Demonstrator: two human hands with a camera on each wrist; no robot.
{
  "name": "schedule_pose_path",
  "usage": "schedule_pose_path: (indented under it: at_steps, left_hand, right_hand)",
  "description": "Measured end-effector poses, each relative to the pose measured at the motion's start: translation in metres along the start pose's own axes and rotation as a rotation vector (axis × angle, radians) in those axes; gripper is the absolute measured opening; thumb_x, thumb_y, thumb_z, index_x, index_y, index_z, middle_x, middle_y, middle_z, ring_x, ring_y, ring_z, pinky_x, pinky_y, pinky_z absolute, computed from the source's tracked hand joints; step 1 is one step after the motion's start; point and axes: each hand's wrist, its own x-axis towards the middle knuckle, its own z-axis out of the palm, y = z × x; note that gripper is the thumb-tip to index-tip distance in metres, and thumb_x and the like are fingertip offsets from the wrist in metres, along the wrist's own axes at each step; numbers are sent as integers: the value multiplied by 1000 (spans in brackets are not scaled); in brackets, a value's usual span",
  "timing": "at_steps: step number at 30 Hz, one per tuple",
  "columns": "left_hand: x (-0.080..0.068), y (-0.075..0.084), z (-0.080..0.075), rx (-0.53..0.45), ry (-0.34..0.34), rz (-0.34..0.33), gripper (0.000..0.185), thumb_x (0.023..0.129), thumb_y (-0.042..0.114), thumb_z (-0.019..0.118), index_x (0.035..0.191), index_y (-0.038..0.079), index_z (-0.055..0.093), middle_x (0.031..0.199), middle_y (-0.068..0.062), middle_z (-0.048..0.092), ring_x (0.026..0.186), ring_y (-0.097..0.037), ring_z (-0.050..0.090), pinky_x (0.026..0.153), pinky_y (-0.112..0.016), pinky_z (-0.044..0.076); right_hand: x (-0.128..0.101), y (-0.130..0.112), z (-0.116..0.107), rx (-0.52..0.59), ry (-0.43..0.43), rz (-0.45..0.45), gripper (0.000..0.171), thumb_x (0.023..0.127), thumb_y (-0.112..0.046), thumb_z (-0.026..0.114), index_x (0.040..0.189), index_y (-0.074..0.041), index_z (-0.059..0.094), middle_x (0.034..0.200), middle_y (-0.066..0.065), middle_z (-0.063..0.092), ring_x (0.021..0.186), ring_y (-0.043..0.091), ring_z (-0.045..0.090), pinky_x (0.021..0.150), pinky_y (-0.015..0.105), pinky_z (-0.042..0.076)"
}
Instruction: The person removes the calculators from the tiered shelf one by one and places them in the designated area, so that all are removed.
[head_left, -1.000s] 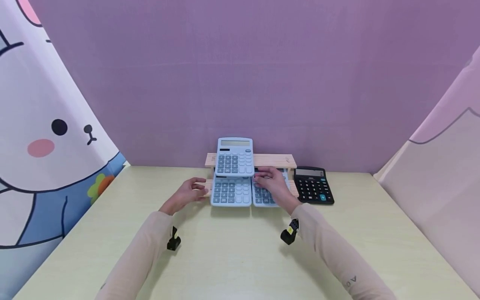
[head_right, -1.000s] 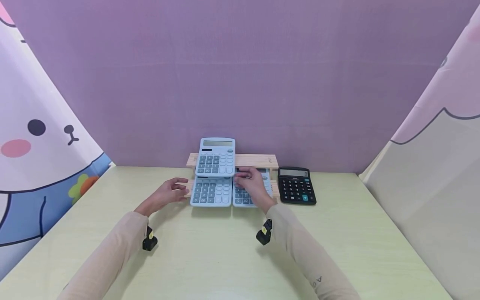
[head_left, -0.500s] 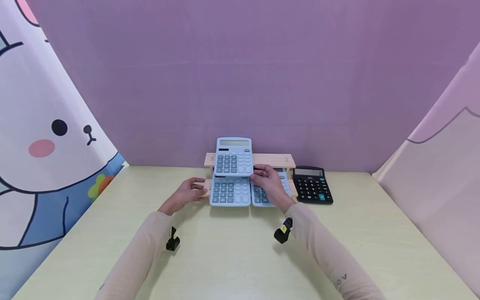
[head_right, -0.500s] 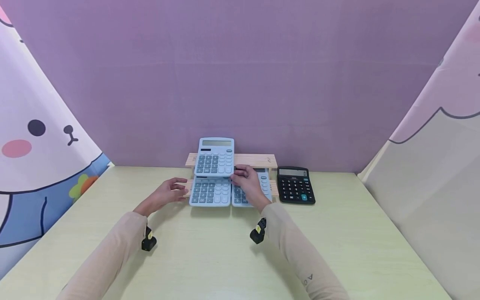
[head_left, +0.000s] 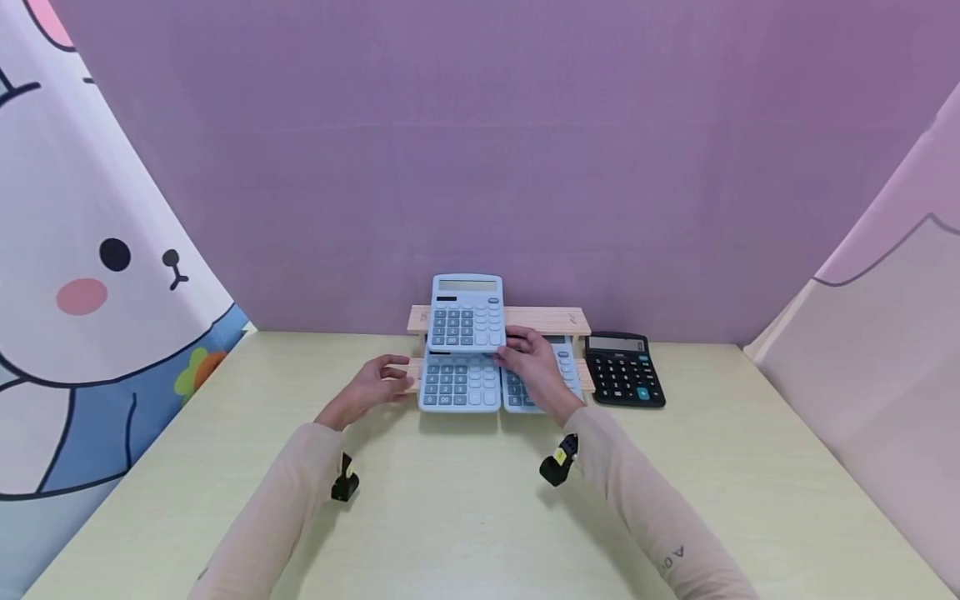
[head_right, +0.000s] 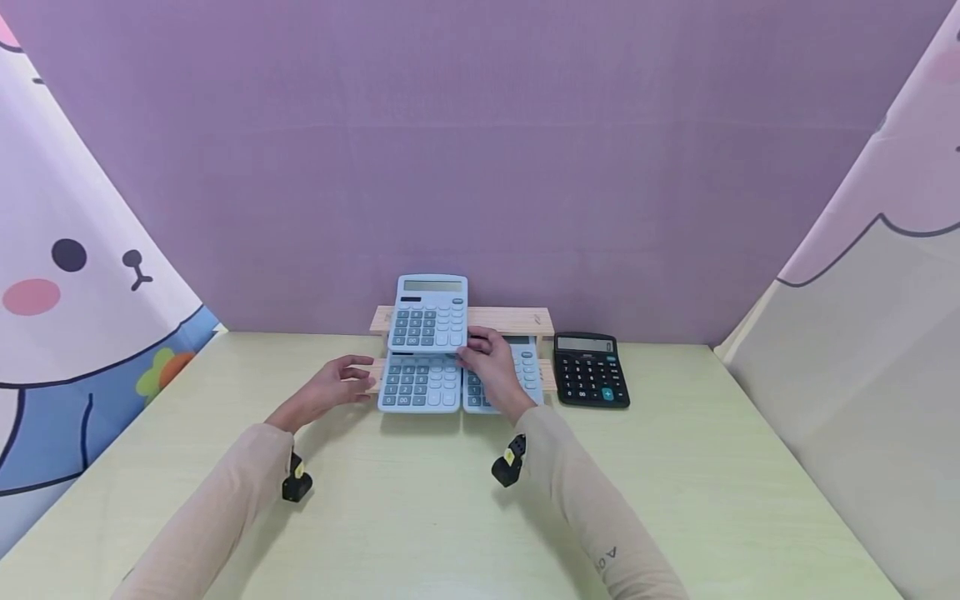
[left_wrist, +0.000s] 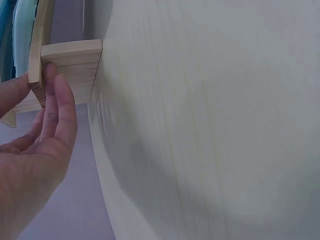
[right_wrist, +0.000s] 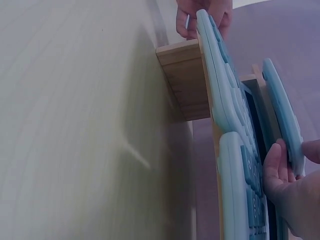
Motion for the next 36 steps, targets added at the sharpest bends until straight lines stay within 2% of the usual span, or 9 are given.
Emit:
schedule_pose_path:
  at_steps: [9,19,36]
  left_hand:
    - [1,0,0,9,1,-2,54,87,3,55,135,-2,31,122,-23,44,97,-22,55,89,-36,54]
    - [4,-1,0,1,1,-11,53,87,3,55,134,-1,32,120,-22,45,96,-22,56,88,-36,54]
    - [5,-1,-1,7,-4,-17,54,87,3,55,135,-2,31,121,-22,44,99,-23,55,90,-37,53]
  right_hand:
    - [-2,-1,2,79,-6,-1,43,84,9,54,125,1,43,104,11,56,80,11,62,91,32,53]
    - [-1,-2,3,84,20,36,41,85,7,54,124,-3,44,103,8,56,82,11,62,91,31,53]
    - [-2,-3,6,159,42,27,44,84,11,51,126,1,42,105,11,55,80,12,62,89,29,54]
